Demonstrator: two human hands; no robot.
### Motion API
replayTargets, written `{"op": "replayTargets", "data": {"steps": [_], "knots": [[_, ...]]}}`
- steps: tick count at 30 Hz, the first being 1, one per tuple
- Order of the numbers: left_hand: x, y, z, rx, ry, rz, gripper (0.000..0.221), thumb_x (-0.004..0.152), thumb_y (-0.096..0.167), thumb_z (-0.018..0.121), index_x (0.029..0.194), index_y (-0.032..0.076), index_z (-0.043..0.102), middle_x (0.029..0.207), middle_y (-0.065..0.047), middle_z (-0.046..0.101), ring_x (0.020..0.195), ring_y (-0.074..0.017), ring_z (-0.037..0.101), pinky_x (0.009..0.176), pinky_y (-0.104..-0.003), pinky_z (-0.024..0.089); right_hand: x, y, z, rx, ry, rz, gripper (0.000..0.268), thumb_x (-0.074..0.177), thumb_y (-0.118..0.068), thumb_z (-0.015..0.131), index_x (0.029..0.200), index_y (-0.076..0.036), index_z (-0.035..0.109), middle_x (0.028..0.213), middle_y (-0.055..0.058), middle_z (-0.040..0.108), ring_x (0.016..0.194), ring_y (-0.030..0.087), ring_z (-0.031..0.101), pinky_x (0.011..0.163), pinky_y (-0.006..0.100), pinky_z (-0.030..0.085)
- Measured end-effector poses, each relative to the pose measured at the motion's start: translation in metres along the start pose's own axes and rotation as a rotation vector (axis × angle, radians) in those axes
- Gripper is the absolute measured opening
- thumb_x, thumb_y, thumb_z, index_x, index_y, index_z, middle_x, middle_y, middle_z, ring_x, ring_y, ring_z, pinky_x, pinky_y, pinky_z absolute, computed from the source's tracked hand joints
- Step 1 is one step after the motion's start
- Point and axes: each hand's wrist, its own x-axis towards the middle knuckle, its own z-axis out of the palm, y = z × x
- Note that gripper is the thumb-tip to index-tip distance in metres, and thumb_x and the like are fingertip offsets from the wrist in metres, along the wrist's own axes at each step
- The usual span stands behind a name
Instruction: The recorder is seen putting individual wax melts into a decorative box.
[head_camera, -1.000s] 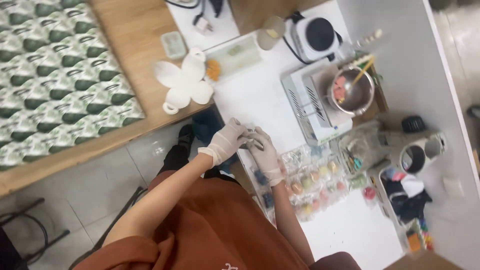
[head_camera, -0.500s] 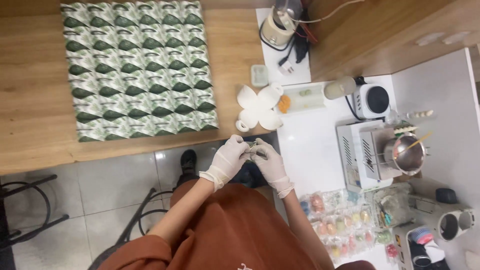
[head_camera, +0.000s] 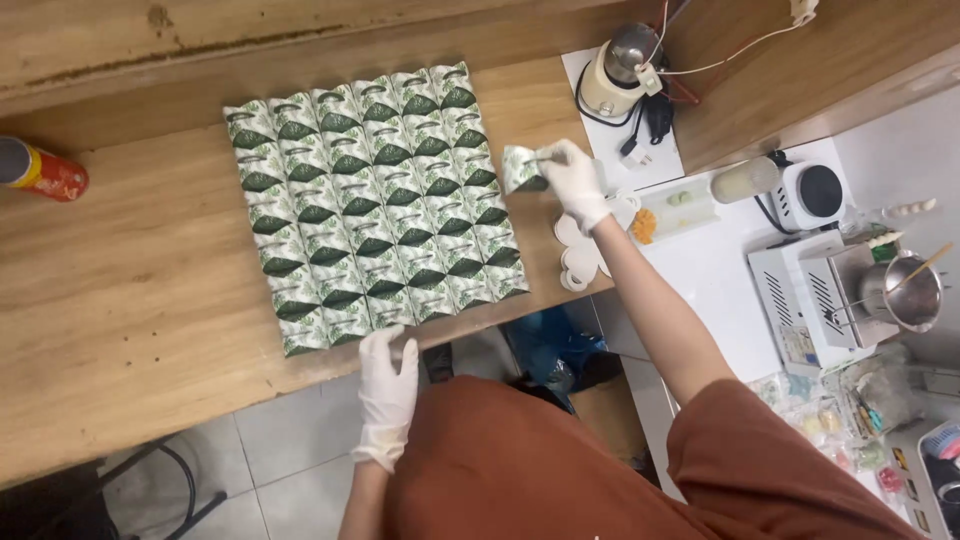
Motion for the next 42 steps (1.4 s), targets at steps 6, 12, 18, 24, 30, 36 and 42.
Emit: {"op": "replayTargets", "data": {"steps": [6, 12, 18, 24, 30, 36, 42], "knots": [[-0.028, -0.033, 0.0, -0.125, -0.042, -0.382, 0.037, 0.093, 0.02, 0.068, 0.128, 0.008, 0.062, 0.117, -0.009, 0.057, 0.084, -0.0161, 0.059, 0.074, -0.031, 0.053, 0.114, 0.002, 0.043, 0.173, 0.231, 0.137, 0.013, 0.087, 0.002, 0.07, 0.095, -0.007, 0.064, 0.094, 0.004, 0.073, 0.084, 0.013, 0.066, 0.072, 0.03, 0.053], [-0.037, -0.056, 0.005, -0.071, -0.057, -0.403, 0.047, 0.089, 0.02, 0.071, 0.134, 0.011, 0.06, 0.123, -0.008, 0.055, 0.083, -0.0147, 0.059, 0.071, -0.03, 0.054, 0.209, 0.095, 0.073, 0.118, 0.397, -0.006, 0.017, 0.081, 0.004, 0.074, 0.096, -0.002, 0.069, 0.097, 0.008, 0.076, 0.09, 0.014, 0.068, 0.084, 0.028, 0.056], [-0.042, -0.088, 0.011, -0.008, 0.033, -0.48, 0.057, 0.086, 0.019, 0.072, 0.14, 0.012, 0.055, 0.128, -0.011, 0.052, 0.085, -0.0153, 0.061, 0.075, -0.033, 0.054, 0.211, 0.101, 0.102, -0.06, 0.612, 0.188, 0.06, 0.079, 0.0, 0.086, 0.128, 0.003, 0.052, 0.118, 0.018, 0.064, 0.104, 0.018, 0.059, 0.088, 0.029, 0.049], [-0.022, -0.055, 0.022, -0.066, 0.004, -0.437, 0.057, 0.09, 0.018, 0.07, 0.143, 0.01, 0.052, 0.131, -0.012, 0.054, 0.089, -0.0148, 0.063, 0.078, -0.032, 0.054, 0.224, 0.147, 0.103, 0.428, 0.386, 0.311, 0.033, 0.087, 0.004, 0.068, 0.12, 0.001, 0.063, 0.11, 0.011, 0.069, 0.092, 0.017, 0.063, 0.078, 0.029, 0.052], [0.015, 0.012, 0.033, -0.179, -0.093, -0.46, 0.054, 0.092, 0.019, 0.066, 0.143, 0.008, 0.05, 0.133, -0.011, 0.056, 0.088, -0.0151, 0.061, 0.072, -0.031, 0.055, 0.24, 0.164, 0.104, 0.839, 0.219, 0.381, 0.031, 0.088, 0.008, 0.062, 0.117, -0.002, 0.059, 0.103, 0.009, 0.067, 0.091, 0.019, 0.067, 0.084, 0.033, 0.055], [0.009, 0.017, 0.051, -0.153, -0.14, -0.354, 0.052, 0.093, 0.02, 0.065, 0.142, 0.008, 0.052, 0.133, -0.009, 0.058, 0.091, -0.0148, 0.062, 0.074, -0.03, 0.055, 0.209, 0.14, 0.101, 0.831, 0.228, 0.493, 0.036, 0.092, -0.001, 0.061, 0.127, -0.008, 0.052, 0.119, 0.014, 0.069, 0.106, 0.024, 0.068, 0.096, 0.036, 0.054], [0.007, 0.004, 0.083, -0.339, -0.416, -0.62, 0.031, 0.098, 0.024, 0.064, 0.122, 0.004, 0.066, 0.114, -0.01, 0.073, 0.098, -0.0189, 0.07, 0.085, -0.033, 0.055, 0.036, 0.032, 0.029, 0.419, 0.063, 0.032, 0.037, 0.101, -0.012, 0.058, 0.136, -0.001, 0.059, 0.13, 0.009, 0.068, 0.116, 0.017, 0.068, 0.102, 0.031, 0.053]]}}
